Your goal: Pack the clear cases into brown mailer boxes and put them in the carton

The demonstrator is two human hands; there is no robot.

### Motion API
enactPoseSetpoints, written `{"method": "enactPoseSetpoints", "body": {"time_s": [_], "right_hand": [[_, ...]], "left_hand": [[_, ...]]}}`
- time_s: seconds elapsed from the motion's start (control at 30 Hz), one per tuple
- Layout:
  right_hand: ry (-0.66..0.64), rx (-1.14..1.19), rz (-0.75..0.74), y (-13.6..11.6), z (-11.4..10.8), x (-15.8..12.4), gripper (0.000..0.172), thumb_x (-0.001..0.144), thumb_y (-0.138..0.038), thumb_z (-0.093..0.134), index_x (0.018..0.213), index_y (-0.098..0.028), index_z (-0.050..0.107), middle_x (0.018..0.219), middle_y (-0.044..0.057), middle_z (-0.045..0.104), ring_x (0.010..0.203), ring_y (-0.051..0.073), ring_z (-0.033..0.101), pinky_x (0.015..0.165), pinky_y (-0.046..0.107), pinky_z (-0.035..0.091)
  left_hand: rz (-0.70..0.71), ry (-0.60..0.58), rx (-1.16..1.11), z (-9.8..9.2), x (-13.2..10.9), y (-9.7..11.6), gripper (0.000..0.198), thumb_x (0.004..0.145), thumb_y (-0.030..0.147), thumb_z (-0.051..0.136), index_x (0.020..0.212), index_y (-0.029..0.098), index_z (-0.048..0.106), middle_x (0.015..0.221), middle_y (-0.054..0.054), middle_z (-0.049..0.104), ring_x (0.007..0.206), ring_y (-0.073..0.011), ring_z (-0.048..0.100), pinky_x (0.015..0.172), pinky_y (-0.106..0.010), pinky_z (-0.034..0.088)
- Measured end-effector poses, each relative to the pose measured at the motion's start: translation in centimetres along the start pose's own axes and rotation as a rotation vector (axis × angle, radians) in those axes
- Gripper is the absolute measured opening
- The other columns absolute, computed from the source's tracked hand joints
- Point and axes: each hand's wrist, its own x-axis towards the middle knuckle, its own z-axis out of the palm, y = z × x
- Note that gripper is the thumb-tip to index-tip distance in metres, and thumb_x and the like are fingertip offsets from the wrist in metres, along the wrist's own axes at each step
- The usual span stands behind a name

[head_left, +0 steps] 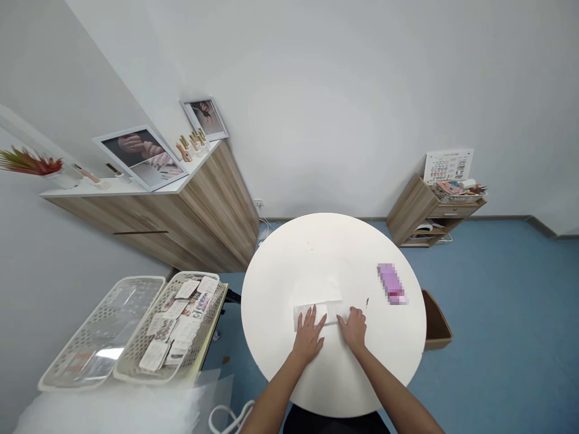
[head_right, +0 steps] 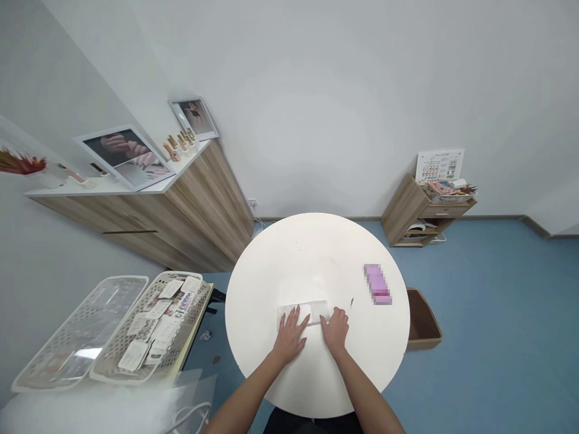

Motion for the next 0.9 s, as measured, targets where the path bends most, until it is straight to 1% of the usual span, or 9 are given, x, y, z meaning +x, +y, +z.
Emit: {"method": "enactPoseSetpoints", "body": {"time_s": [0.07, 0.17, 0.3, 0.47, 0.57, 0.67, 0.73, 0.8, 0.9], "right_hand": [[-0.070, -0.003, 0.069, 0.6, 0.4, 0.3, 0.041, 0.091, -0.042, 0.043, 0.119, -0.016, 0.057, 0.118, 0.022, 0.057, 0.111, 0.037, 0.055, 0.082, 0.046, 0.046], [-0.161, -0.037, 0.032, 0.8, 0.7, 0.6, 0.028, 0.088, -0.035, 0.045, 0.101, -0.020, 0.065, 0.102, 0.019, 0.062, 0.096, 0.035, 0.061, 0.073, 0.045, 0.048], [-0.071, 0.069, -0.031, -0.3, 0.3, -0.1, 0.020, 0.082, -0.023, 0.045, 0.089, -0.020, 0.064, 0.096, 0.015, 0.064, 0.090, 0.031, 0.062, 0.079, 0.044, 0.048], [0.039, 0.204, -0.442, -1.8, 0.0, -2.5, 0.030, 0.082, -0.011, 0.037, 0.097, -0.022, 0.060, 0.116, 0.010, 0.062, 0.123, 0.027, 0.048, 0.103, 0.047, 0.040], [-0.034, 0.125, -0.642, -1.9, 0.6, -3.6, 0.043, 0.077, -0.005, 0.037, 0.111, -0.019, 0.059, 0.136, 0.010, 0.053, 0.136, 0.025, 0.036, 0.111, 0.049, 0.033], [-0.128, -0.018, -0.701, -1.5, 1.2, -4.0, 0.063, 0.074, -0.003, 0.037, 0.135, -0.012, 0.047, 0.154, 0.014, 0.033, 0.144, 0.028, 0.022, 0.113, 0.053, 0.027], [-0.175, -0.095, -0.709, -1.2, 1.4, -4.1, 0.072, 0.073, -0.002, 0.036, 0.145, -0.010, 0.036, 0.157, 0.015, 0.025, 0.146, 0.029, 0.015, 0.114, 0.056, 0.022], [-0.206, -0.140, -0.716, -1.1, 1.4, -3.9, 0.078, 0.072, -0.002, 0.037, 0.149, -0.011, 0.030, 0.158, 0.014, 0.021, 0.147, 0.029, 0.013, 0.115, 0.059, 0.018], [-0.228, -0.163, -0.723, -1.0, 1.1, -3.8, 0.082, 0.070, -0.004, 0.041, 0.150, -0.011, 0.026, 0.159, 0.013, 0.017, 0.147, 0.030, 0.010, 0.115, 0.059, 0.016]], "left_hand": [[-0.027, 0.010, -0.010, 0.5, -0.2, 0.8, 0.076, 0.082, 0.035, 0.057, 0.151, 0.034, 0.022, 0.160, -0.010, 0.015, 0.144, -0.0388, 0.018, 0.110, -0.063, 0.019], [-0.047, 0.033, -0.028, 1.2, -0.5, 1.8, 0.080, 0.081, 0.036, 0.058, 0.151, 0.034, 0.019, 0.161, -0.010, 0.012, 0.144, -0.0398, 0.018, 0.110, -0.065, 0.017], [-0.059, 0.040, -0.054, 1.6, -1.2, 2.6, 0.082, 0.079, 0.033, 0.059, 0.151, 0.033, 0.020, 0.161, -0.010, 0.009, 0.144, -0.0412, 0.017, 0.110, -0.066, 0.014], [-0.081, 0.006, -0.147, 1.2, -1.5, 2.3, 0.080, 0.076, 0.018, 0.051, 0.151, 0.020, 0.024, 0.159, -0.014, 0.018, 0.145, -0.0343, 0.018, 0.114, -0.060, 0.018], [-0.081, -0.004, -0.229, 0.8, -1.4, 1.3, 0.086, 0.071, 0.007, 0.043, 0.152, 0.016, 0.016, 0.157, -0.014, 0.026, 0.144, -0.0264, 0.025, 0.115, -0.054, 0.023], [-0.086, 0.044, -0.297, 0.7, -1.8, 0.3, 0.088, 0.069, 0.004, 0.040, 0.151, 0.018, 0.012, 0.155, -0.012, 0.031, 0.142, -0.0229, 0.031, 0.115, -0.052, 0.024], [-0.227, 0.176, -0.304, 0.7, -2.5, -0.1, 0.079, 0.073, 0.007, 0.041, 0.148, 0.018, 0.019, 0.151, -0.014, 0.037, 0.141, -0.0253, 0.033, 0.114, -0.054, 0.025], [-0.514, 0.329, -0.303, 0.9, -3.3, -0.2, 0.065, 0.079, 0.016, 0.044, 0.143, 0.016, 0.029, 0.143, -0.018, 0.046, 0.136, -0.0305, 0.038, 0.109, -0.057, 0.031], [-0.909, 0.324, -0.405, 1.1, -4.0, -0.3, 0.049, 0.084, 0.035, 0.050, 0.127, 0.013, 0.045, 0.123, -0.020, 0.058, 0.120, -0.0355, 0.052, 0.094, -0.054, 0.044]]}}
